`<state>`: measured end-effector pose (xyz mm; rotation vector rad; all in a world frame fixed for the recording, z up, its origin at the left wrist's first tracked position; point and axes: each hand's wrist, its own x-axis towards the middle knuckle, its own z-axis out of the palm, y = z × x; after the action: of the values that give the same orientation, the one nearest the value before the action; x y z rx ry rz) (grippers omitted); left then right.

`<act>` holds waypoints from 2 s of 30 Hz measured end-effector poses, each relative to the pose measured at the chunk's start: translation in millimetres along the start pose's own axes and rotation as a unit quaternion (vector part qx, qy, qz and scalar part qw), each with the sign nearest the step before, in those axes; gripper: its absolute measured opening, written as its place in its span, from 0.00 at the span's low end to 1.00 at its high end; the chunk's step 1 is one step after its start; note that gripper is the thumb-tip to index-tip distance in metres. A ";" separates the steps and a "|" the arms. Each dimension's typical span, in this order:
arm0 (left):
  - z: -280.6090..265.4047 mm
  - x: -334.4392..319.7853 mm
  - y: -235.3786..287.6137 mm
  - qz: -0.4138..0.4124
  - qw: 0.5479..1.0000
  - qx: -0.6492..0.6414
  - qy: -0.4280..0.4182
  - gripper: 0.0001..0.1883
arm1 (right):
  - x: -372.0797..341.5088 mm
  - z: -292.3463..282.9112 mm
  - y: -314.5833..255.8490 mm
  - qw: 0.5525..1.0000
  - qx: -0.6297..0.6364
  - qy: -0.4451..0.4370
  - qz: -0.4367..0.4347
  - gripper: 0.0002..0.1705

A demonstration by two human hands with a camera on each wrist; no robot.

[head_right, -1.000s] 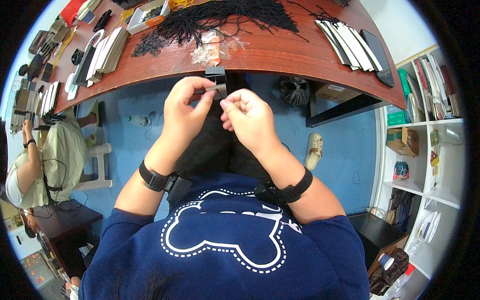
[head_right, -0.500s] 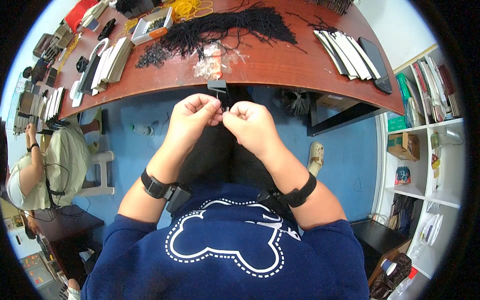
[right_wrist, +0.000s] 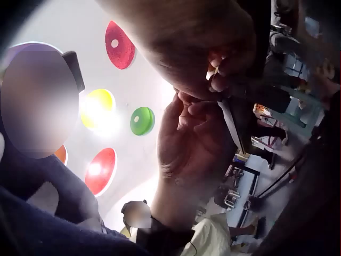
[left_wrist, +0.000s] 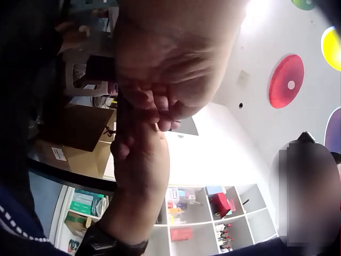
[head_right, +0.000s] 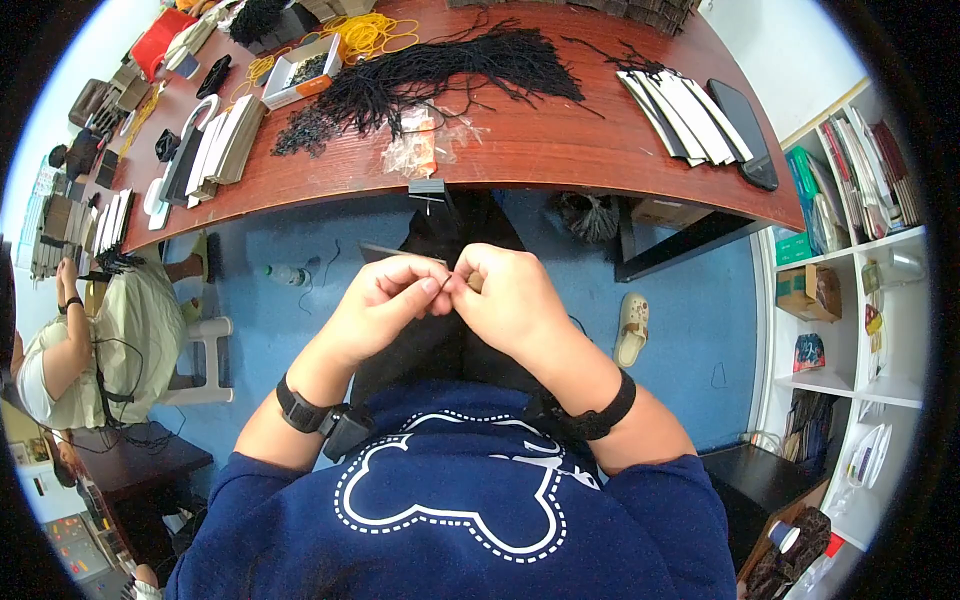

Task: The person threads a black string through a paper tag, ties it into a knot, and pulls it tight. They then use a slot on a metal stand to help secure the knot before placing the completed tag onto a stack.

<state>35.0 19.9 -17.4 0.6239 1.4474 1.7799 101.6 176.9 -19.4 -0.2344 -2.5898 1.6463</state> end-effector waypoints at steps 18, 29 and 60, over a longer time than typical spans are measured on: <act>-0.8 -14.5 10.3 0.119 0.846 0.520 0.028 0.04 | 11.6 8.6 8.1 0.906 0.245 -0.274 0.207 0.23; -11.5 -13.6 -15.0 -0.023 0.994 0.055 0.093 0.05 | 8.5 11.4 20.7 0.903 0.281 -0.230 0.228 0.36; -202.4 18.8 113.1 0.004 0.547 0.698 0.462 0.16 | 59.0 -129.7 13.4 0.925 -0.280 0.166 -0.197 0.13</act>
<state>-157.5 -96.8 41.1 0.2789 3.5750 0.3693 62.2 308.1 22.1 -0.0055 -2.5473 0.6527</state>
